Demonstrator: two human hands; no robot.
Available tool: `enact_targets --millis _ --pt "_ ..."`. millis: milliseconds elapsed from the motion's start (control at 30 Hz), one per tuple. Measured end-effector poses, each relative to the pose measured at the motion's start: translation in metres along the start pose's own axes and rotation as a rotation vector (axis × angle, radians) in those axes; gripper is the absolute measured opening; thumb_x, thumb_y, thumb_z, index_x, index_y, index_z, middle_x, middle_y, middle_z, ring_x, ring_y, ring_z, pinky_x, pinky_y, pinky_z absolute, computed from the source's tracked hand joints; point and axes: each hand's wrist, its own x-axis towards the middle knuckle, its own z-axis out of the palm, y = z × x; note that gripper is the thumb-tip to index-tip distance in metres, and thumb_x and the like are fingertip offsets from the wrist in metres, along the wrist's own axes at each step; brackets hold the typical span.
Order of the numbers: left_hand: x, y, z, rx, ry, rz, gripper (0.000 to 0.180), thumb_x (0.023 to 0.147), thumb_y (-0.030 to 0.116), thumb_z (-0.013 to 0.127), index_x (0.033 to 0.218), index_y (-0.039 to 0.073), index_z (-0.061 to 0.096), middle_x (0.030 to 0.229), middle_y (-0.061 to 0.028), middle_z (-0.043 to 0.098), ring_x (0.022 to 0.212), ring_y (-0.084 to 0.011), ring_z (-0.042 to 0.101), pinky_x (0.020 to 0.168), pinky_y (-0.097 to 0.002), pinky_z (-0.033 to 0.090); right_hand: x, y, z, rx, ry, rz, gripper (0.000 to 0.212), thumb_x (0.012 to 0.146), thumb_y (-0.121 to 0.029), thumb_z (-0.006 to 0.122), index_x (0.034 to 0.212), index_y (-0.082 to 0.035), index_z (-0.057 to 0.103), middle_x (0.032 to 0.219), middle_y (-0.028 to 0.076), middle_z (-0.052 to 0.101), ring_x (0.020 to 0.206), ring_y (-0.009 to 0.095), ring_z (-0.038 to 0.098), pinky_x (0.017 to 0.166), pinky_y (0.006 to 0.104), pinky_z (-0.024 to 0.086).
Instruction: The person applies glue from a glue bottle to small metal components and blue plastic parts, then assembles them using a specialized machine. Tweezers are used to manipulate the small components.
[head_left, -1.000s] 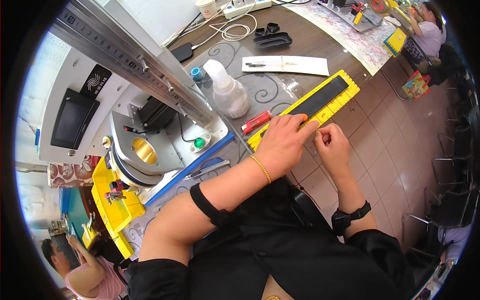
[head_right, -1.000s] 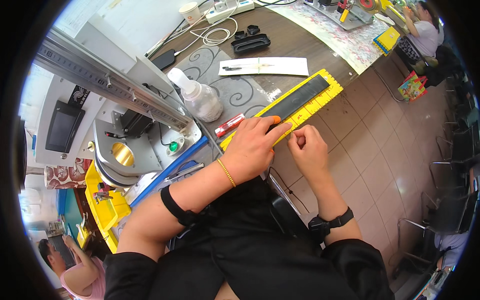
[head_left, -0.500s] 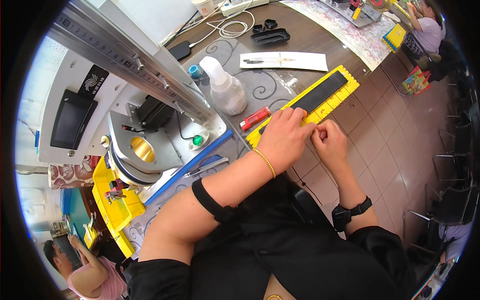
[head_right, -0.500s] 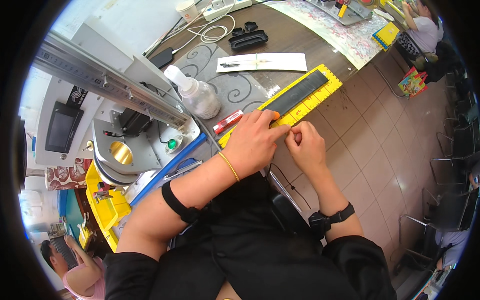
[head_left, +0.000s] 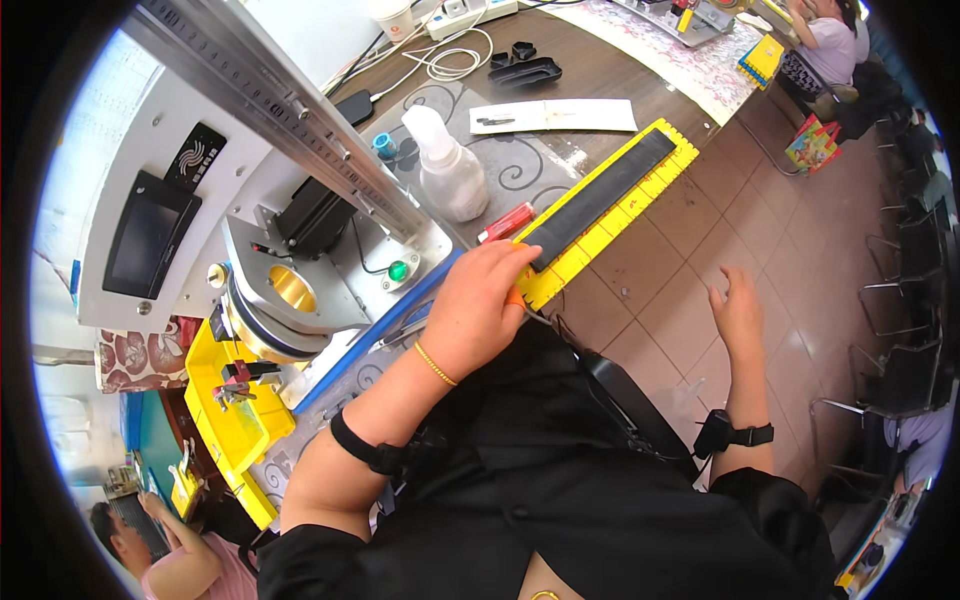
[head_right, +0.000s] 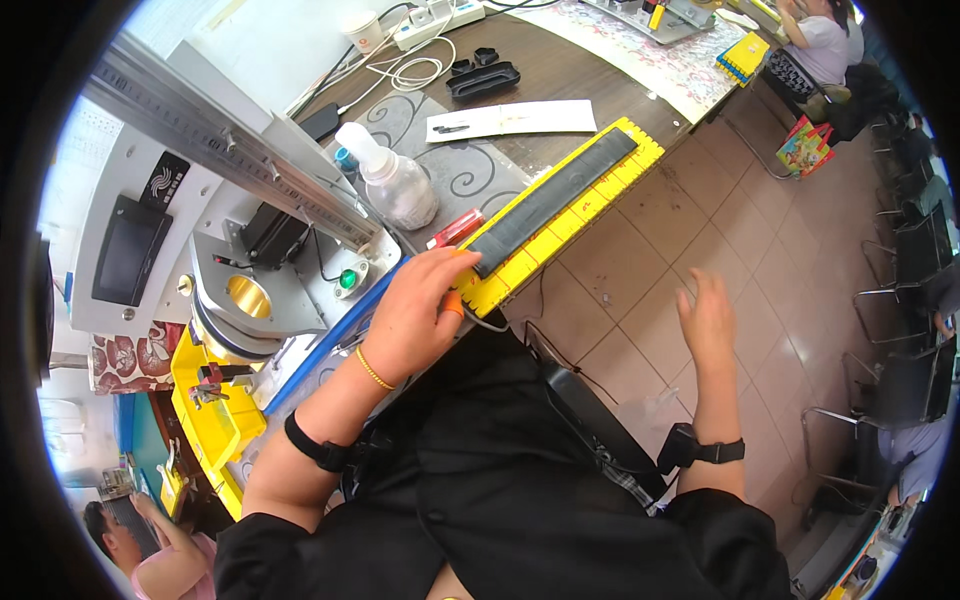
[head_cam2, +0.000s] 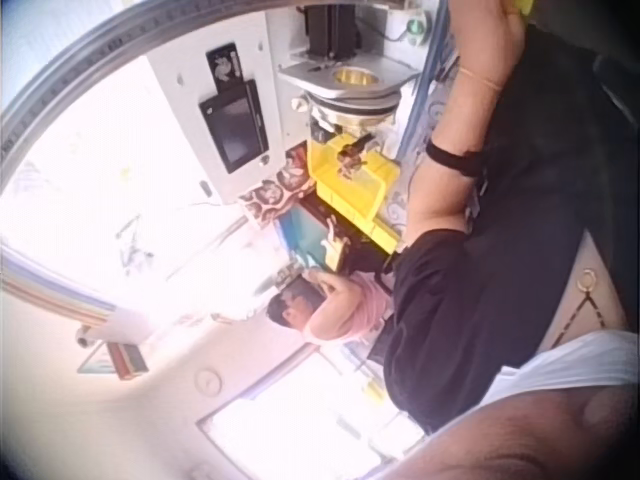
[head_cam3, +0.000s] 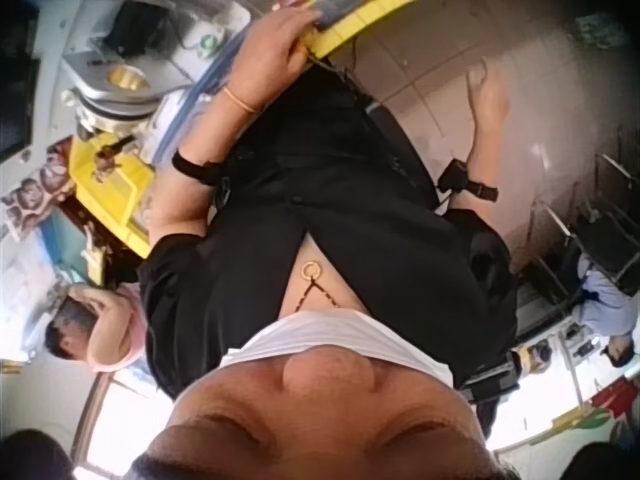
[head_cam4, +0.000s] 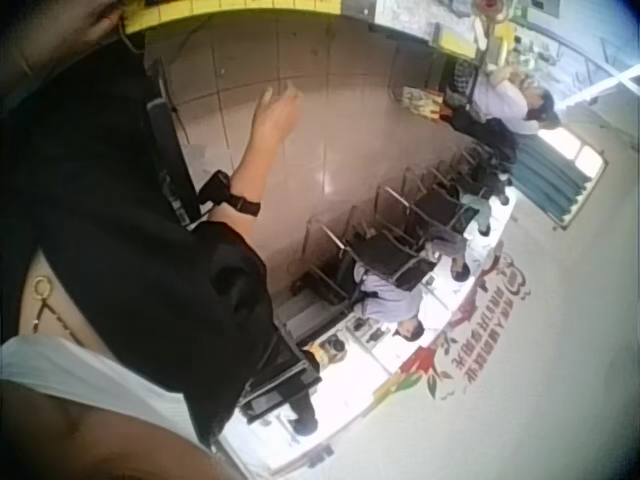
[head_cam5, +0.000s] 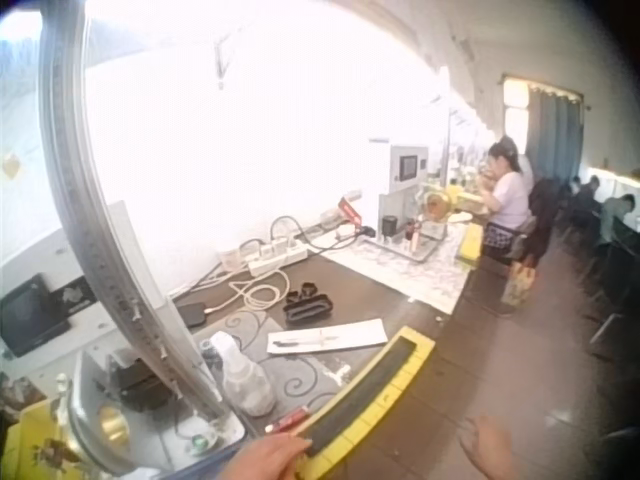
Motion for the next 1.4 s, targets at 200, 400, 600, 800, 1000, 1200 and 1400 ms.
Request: enact_targets --millis 200,400,600,800,1000,1200,1400 --pt "-0.016 0.0 0.012 0.122 0.026 0.111 0.041 0.072 -0.002 0.064 0.113 0.003 0.061 0.123 -0.0147 0.058 0.111 -0.0322 0.056 0.097 -0.0432 0.044 -0.01 -0.163 -0.021 0.664 -0.278 -0.283 0.017 0.081 -0.011 0.071 0.096 -0.005 0.064 0.088 0.009 0.063 0.073 0.02 0.064 0.062 0.0304 0.051" --pt "-0.023 -0.001 0.008 0.047 -0.054 0.097 0.042 0.07 -0.001 0.064 0.112 0.005 0.062 0.129 -0.0121 0.057 0.111 -0.031 0.056 0.097 -0.0409 0.045 -0.006 -0.185 0.001 0.548 -0.264 -0.393 0.014 0.08 -0.006 0.07 0.089 -0.002 0.06 0.079 0.009 0.063 0.061 0.016 0.062 0.058 0.0281 0.051" --pt "-0.022 -0.003 0.006 0.046 -0.046 0.087 0.042 0.068 -0.002 0.063 0.11 0.005 0.062 0.13 -0.0116 0.056 0.111 -0.0308 0.056 0.097 -0.04 0.045 -0.007 -0.192 0.005 0.493 -0.201 -0.456 0.011 0.08 -0.007 0.067 0.085 -0.003 0.058 0.077 0.011 0.062 0.063 0.026 0.064 0.059 0.0354 0.053" --pt "-0.024 -0.002 0.006 0.032 -0.044 0.094 0.041 0.069 -0.004 0.06 0.109 0.005 0.063 0.128 -0.0116 0.057 0.111 -0.0319 0.056 0.098 -0.0401 0.045 -0.002 -0.211 -0.016 0.729 -0.072 -0.376 0.009 0.086 -0.008 0.065 0.086 -0.003 0.058 0.074 0.005 0.061 0.062 0.016 0.063 0.055 0.0288 0.05" --pt "-0.013 0.007 -0.034 -0.419 -0.021 -0.155 0.036 0.088 0.006 0.054 0.124 0.004 0.057 0.122 -0.014 0.061 0.117 -0.0302 0.055 0.102 -0.0373 0.043 0.023 -0.22 -0.108 1.353 -1.175 -0.279 0.009 0.088 -0.009 0.063 0.089 -0.003 0.056 0.075 -0.002 0.055 0.061 0.003 0.05 0.054 0.0186 0.04" --pt "-0.005 0.037 -0.083 -1.588 0.102 -0.352 0.045 0.105 0.033 0.034 0.135 0.002 0.047 0.116 -0.0095 0.063 0.097 -0.0169 0.063 0.095 -0.0333 0.046 0.06 -0.302 -0.117 1.207 -0.569 -0.466 0.009 0.095 -0.013 0.058 0.095 -0.004 0.056 0.082 -0.006 0.052 0.072 0.0 0.045 0.062 0.0171 0.037" --pt "0.001 0.037 -0.102 -1.42 0.279 -0.389 0.038 0.105 0.033 0.038 0.123 0.003 0.055 0.069 0.0056 0.035 0.056 -0.0053 0.028 0.053 -0.0209 0.026 0.119 -0.358 -0.098 1.261 -0.534 -0.58 0.017 0.096 -0.022 0.059 0.095 -0.005 0.058 0.073 -0.007 0.048 0.062 0.001 0.04 0.054 0.0179 0.033"
